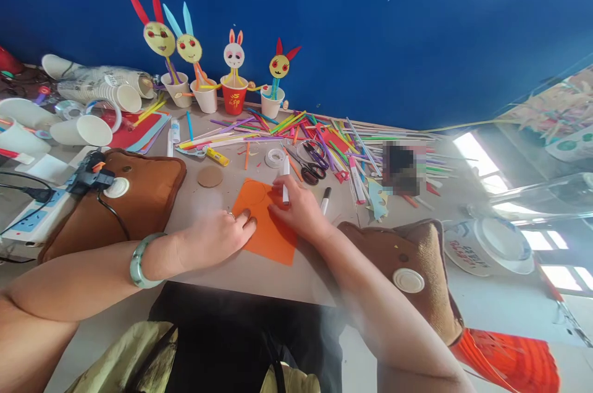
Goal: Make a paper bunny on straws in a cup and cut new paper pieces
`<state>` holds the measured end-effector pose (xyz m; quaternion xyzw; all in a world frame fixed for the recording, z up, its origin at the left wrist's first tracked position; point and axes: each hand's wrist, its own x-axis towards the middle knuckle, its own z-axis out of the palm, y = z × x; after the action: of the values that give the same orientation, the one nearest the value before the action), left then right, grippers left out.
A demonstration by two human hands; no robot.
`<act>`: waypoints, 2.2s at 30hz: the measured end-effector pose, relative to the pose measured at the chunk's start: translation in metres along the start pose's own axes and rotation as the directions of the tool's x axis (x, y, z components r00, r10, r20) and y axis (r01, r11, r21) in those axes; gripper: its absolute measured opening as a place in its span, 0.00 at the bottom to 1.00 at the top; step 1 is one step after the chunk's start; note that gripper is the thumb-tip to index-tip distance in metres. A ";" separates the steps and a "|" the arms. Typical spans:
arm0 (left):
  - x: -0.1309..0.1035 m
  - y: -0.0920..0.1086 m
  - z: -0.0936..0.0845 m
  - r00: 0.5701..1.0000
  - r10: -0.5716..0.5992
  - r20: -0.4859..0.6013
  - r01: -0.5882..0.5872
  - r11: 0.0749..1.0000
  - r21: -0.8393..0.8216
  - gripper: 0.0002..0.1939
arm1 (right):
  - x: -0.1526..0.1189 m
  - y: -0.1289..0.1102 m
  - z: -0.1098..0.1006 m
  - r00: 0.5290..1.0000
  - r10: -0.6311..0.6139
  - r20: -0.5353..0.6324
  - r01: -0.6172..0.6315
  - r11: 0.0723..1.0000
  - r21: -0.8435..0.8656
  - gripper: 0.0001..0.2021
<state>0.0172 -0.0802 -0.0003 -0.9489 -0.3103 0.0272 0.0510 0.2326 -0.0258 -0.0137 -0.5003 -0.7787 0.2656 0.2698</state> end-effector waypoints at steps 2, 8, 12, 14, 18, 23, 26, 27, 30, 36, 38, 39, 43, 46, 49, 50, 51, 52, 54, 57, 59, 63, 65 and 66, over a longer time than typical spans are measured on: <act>0.000 0.000 0.003 1.000 -0.028 0.005 0.028 1.000 -0.013 0.14 | 0.000 0.001 0.000 1.000 -0.006 0.000 0.006 1.000 -0.014 0.15; 0.001 0.000 0.007 0.999 -0.048 -0.004 0.048 0.999 -0.012 0.13 | -0.001 0.004 0.002 1.000 -0.017 -0.003 0.017 0.999 -0.031 0.16; 0.001 0.000 0.006 0.999 -0.049 0.011 0.049 0.998 -0.024 0.13 | -0.001 0.005 0.003 1.000 -0.026 0.005 0.027 0.999 -0.038 0.16; 0.000 0.000 0.008 0.999 -0.044 -0.003 0.043 0.999 -0.028 0.13 | -0.001 0.005 0.003 0.999 -0.033 0.012 0.033 0.999 -0.041 0.17; -0.001 0.000 0.012 0.999 -0.024 -0.044 0.023 0.999 -0.025 0.14 | -0.001 0.004 0.002 0.999 -0.048 0.016 0.049 0.998 -0.049 0.17; -0.001 0.001 0.012 0.998 -0.010 -0.059 0.010 1.000 0.002 0.14 | -0.001 0.004 0.002 0.998 -0.060 0.013 0.061 0.997 -0.047 0.17; -0.001 0.001 0.011 0.998 0.003 -0.070 -0.001 1.000 0.022 0.13 | -0.001 0.004 0.003 0.998 -0.063 0.014 0.063 0.997 -0.042 0.17; -0.001 0.001 0.011 0.997 0.007 -0.074 -0.005 1.000 0.026 0.13 | -0.001 0.004 0.003 0.998 -0.063 0.012 0.064 0.997 -0.038 0.17; -0.001 0.002 0.010 0.997 0.008 -0.080 -0.006 1.000 0.029 0.12 | -0.001 0.004 0.003 0.998 -0.065 0.015 0.066 0.998 -0.024 0.18; -0.001 0.001 0.007 0.999 -0.001 -0.035 0.002 1.000 0.024 0.11 | -0.001 0.004 0.003 0.997 -0.072 0.013 0.073 0.997 -0.030 0.18; 0.000 0.001 0.007 0.999 0.002 -0.037 -0.001 1.000 0.027 0.11 | -0.001 0.005 0.003 0.997 -0.078 0.011 0.078 0.996 -0.030 0.18; 0.000 0.001 0.007 0.999 0.003 -0.042 -0.001 1.000 0.028 0.11 | -0.001 0.006 0.004 0.997 -0.080 0.007 0.080 0.996 -0.029 0.17; 0.000 0.002 0.007 0.998 -0.001 -0.062 0.003 1.000 0.028 0.12 | -0.001 0.007 0.004 0.996 -0.091 0.002 0.091 0.995 -0.029 0.17; -0.001 0.002 0.004 0.996 0.047 -0.070 -0.044 0.998 0.042 0.13 | -0.001 0.006 0.004 0.996 -0.085 -0.002 0.085 0.996 -0.010 0.16; -0.002 0.001 -0.002 0.994 0.084 -0.071 -0.083 0.996 0.024 0.12 | -0.002 0.002 0.007 0.989 -0.109 -0.099 0.107 0.994 -0.026 0.13; -0.002 0.001 -0.004 0.994 0.086 -0.064 -0.085 0.996 0.010 0.12 | -0.002 0.000 0.008 0.981 -0.132 -0.146 0.126 0.991 -0.047 0.12; -0.002 0.001 -0.008 0.995 0.086 -0.049 -0.087 0.996 -0.003 0.12 | -0.002 -0.003 0.009 0.970 -0.163 -0.179 0.152 0.986 -0.073 0.11; -0.001 0.001 -0.011 0.996 0.090 -0.027 -0.090 0.996 -0.018 0.12 | -0.002 -0.007 0.010 0.961 -0.202 -0.191 0.185 0.977 -0.102 0.11; 0.000 0.000 -0.018 0.995 0.094 0.021 -0.093 0.995 -0.046 0.13 | 0.003 -0.017 0.013 0.947 -0.290 -0.139 0.269 0.951 -0.151 0.11; 0.000 0.000 -0.023 0.997 0.075 0.025 -0.073 0.994 -0.082 0.14 | 0.021 -0.033 0.023 0.925 -0.381 0.007 0.374 0.905 -0.201 0.14; -0.001 -0.002 -0.023 0.997 0.062 -0.041 -0.066 0.993 -0.097 0.14 | 0.039 -0.043 0.033 0.912 -0.403 0.070 0.408 0.883 -0.233 0.16; -0.003 -0.003 -0.013 0.991 0.069 -0.111 -0.087 0.983 -0.163 0.13 | 0.078 -0.055 0.056 0.884 -0.414 0.217 0.465 0.826 -0.319 0.19; -0.001 -0.003 -0.006 0.992 0.074 -0.104 -0.094 0.976 -0.196 0.12 | 0.092 -0.057 0.066 0.881 -0.397 0.256 0.468 0.807 -0.361 0.19; 0.001 -0.002 -0.003 0.993 0.065 -0.103 -0.085 0.975 -0.205 0.12 | 0.096 -0.058 0.070 0.884 -0.383 0.267 0.462 0.804 -0.376 0.18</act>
<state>0.0171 -0.0779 0.0028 -0.9602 -0.2726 -0.0490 -0.0354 0.1136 0.0323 -0.0093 -0.3345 -0.9305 0.0644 0.1348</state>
